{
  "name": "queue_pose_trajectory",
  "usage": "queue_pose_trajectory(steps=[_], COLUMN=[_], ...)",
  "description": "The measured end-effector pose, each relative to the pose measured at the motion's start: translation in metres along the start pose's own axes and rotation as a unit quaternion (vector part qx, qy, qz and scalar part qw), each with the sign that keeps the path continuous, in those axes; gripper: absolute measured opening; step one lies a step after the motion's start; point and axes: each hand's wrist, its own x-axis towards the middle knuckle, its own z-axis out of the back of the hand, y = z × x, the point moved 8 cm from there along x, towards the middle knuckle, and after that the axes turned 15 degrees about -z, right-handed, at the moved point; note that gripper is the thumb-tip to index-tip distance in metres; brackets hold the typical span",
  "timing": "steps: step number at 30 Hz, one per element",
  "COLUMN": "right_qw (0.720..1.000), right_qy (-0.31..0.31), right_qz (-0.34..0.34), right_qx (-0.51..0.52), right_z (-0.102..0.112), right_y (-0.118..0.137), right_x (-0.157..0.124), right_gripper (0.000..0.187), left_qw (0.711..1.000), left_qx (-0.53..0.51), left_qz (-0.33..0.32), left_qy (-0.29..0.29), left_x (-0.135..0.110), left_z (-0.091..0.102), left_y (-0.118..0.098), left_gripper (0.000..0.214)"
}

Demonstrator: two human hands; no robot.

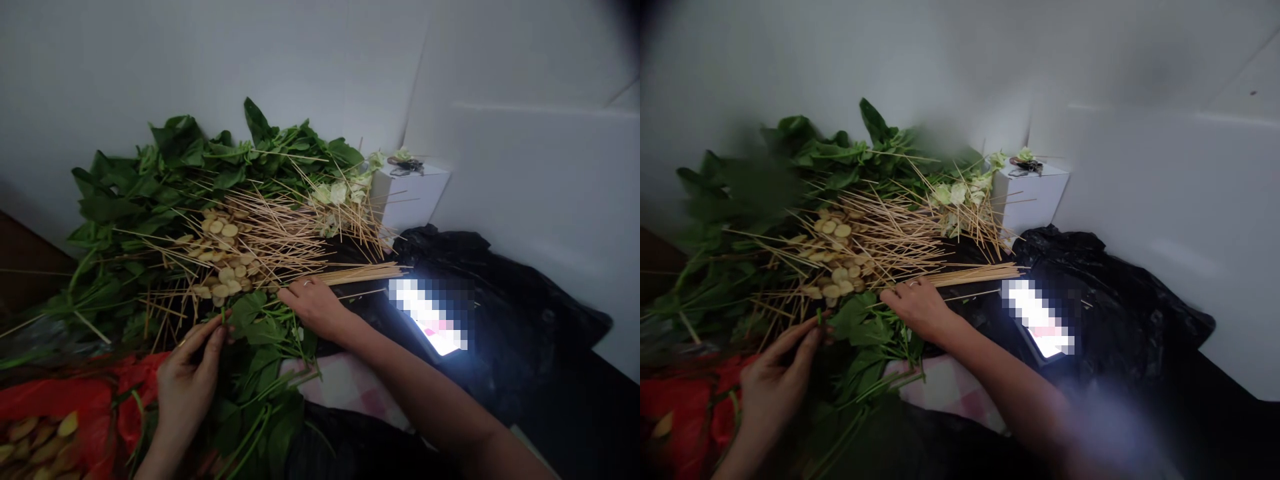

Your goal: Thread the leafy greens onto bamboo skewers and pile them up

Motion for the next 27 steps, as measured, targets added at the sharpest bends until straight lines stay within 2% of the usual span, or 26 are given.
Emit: queue_pose_trajectory(steps=[8, 12, 15, 17, 20, 27], right_qw=[0.992, 0.975, 0.952, 0.948, 0.944, 0.948], right_qy=[-0.103, -0.206, -0.272, -0.266, -0.262, -0.264], right_qz=[0.078, 0.046, 0.016, 0.014, 0.025, 0.031], right_qx=[0.012, 0.068, 0.14, 0.174, 0.197, 0.177], right_z=[0.009, 0.014, 0.02, 0.017, 0.016, 0.019], right_y=[0.033, 0.033, 0.028, 0.027, 0.03, 0.037], right_x=[-0.015, -0.027, -0.036, -0.035, -0.036, -0.04], right_gripper=[0.032, 0.026, 0.028, 0.035, 0.035, 0.032], left_qw=[0.999, 0.999, 0.995, 0.99, 0.986, 0.971], left_qx=[-0.033, -0.046, -0.091, -0.117, -0.145, -0.201], left_qz=[-0.021, -0.001, 0.045, 0.063, 0.064, 0.119], left_qy=[0.014, -0.001, -0.023, -0.037, -0.046, -0.041], left_x=[0.002, 0.002, 0.001, 0.002, 0.002, -0.007], left_z=[-0.003, -0.001, 0.003, 0.004, 0.005, -0.003], left_y=[-0.001, -0.003, -0.003, 0.0, 0.003, 0.015], left_gripper=[0.027, 0.025, 0.023, 0.023, 0.019, 0.017])
